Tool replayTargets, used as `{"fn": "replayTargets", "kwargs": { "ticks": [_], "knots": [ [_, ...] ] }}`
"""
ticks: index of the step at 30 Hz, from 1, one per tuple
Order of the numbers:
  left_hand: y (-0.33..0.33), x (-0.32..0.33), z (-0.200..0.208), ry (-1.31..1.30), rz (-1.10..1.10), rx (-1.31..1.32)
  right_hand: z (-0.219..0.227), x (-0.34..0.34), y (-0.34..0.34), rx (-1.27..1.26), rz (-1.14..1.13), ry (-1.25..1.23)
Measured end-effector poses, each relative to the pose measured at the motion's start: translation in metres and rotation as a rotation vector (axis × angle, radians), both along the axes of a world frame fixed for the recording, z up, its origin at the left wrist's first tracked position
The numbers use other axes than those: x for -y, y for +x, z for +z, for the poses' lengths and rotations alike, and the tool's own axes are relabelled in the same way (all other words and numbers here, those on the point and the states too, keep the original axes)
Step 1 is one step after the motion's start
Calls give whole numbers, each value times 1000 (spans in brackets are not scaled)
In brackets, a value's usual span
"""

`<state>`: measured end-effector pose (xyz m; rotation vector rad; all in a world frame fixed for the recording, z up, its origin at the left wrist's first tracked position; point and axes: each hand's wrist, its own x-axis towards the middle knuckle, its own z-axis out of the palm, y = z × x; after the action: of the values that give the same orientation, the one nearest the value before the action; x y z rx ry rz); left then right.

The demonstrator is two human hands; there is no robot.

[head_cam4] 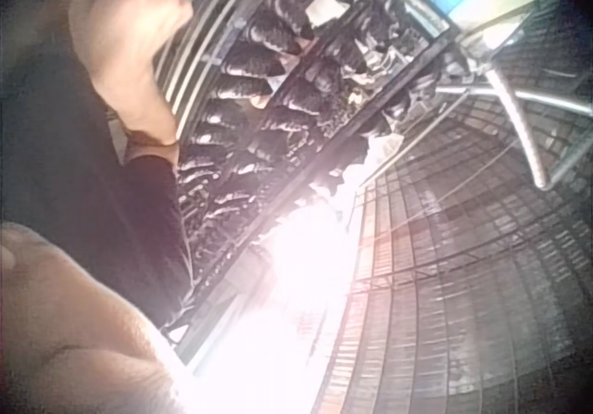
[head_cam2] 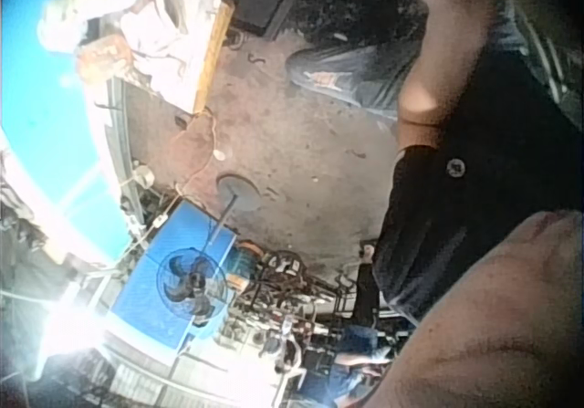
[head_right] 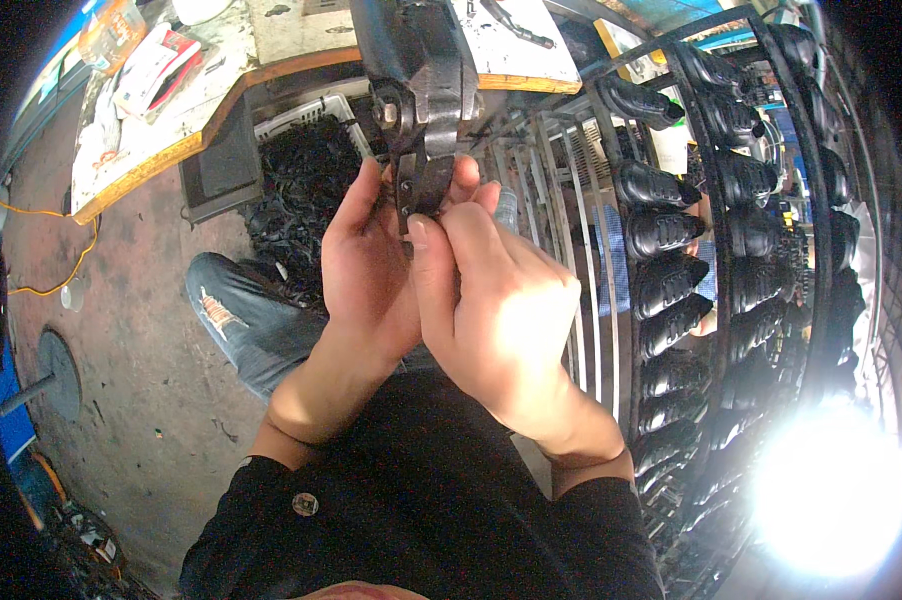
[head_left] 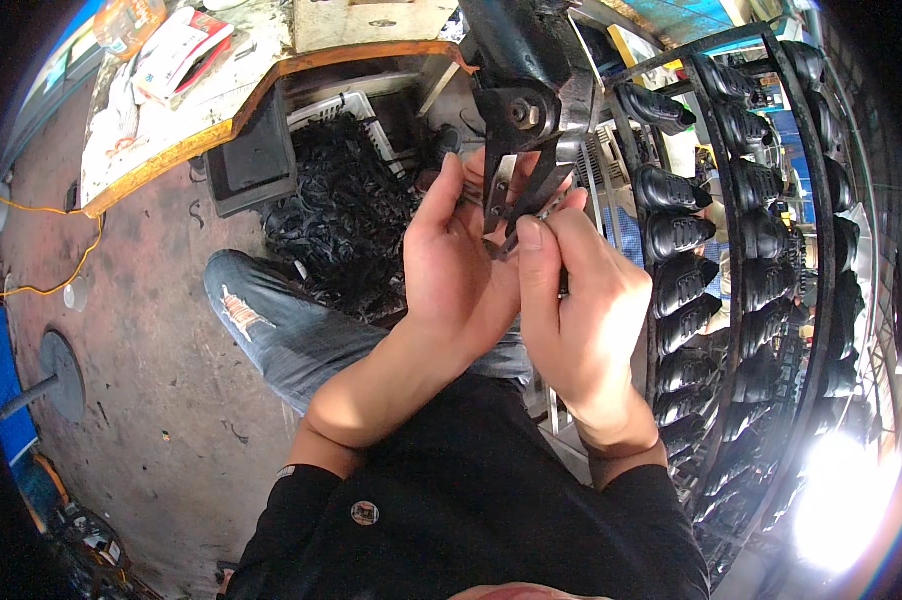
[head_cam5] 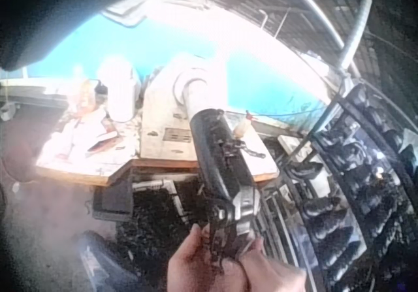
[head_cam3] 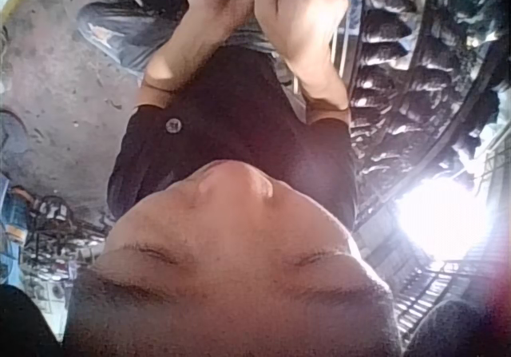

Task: Replacing a small component on a shoe manufacturing machine and checking finished shoes.

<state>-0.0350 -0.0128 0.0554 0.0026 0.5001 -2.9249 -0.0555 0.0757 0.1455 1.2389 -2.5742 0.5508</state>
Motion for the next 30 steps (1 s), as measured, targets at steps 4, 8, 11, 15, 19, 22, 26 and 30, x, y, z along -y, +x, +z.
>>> {"fn": "replayTargets", "kwargs": {
  "ticks": [4, 8, 11, 15, 19, 22, 26, 30],
  "knots": [
    [2, 1, -8, -11, -3, -169, -6, -2, 3, 88, -22, -119],
    [3, 1, -6, 18, -37, -202, -8, -3, 1, 20, 14, -143],
    [5, 3, 1, -17, -61, -101, -8, 1, 4, 55, 2, -178],
    [4, 3, 3, -80, -47, -91, 2, -3, -2, 93, 55, -80],
    [-3, -2, -7, -28, -10, -146, -5, -3, -4, -35, 43, -19],
    [1, 0, -9, -18, -30, -233, -4, -3, 2, 2, -2, -79],
    [2, -1, -2, 11, -25, -87, -8, -4, 4, 5, 25, -157],
    [2, 0, -4, 2, -35, -196, -9, -2, 4, 75, 5, -203]
  ]
}}
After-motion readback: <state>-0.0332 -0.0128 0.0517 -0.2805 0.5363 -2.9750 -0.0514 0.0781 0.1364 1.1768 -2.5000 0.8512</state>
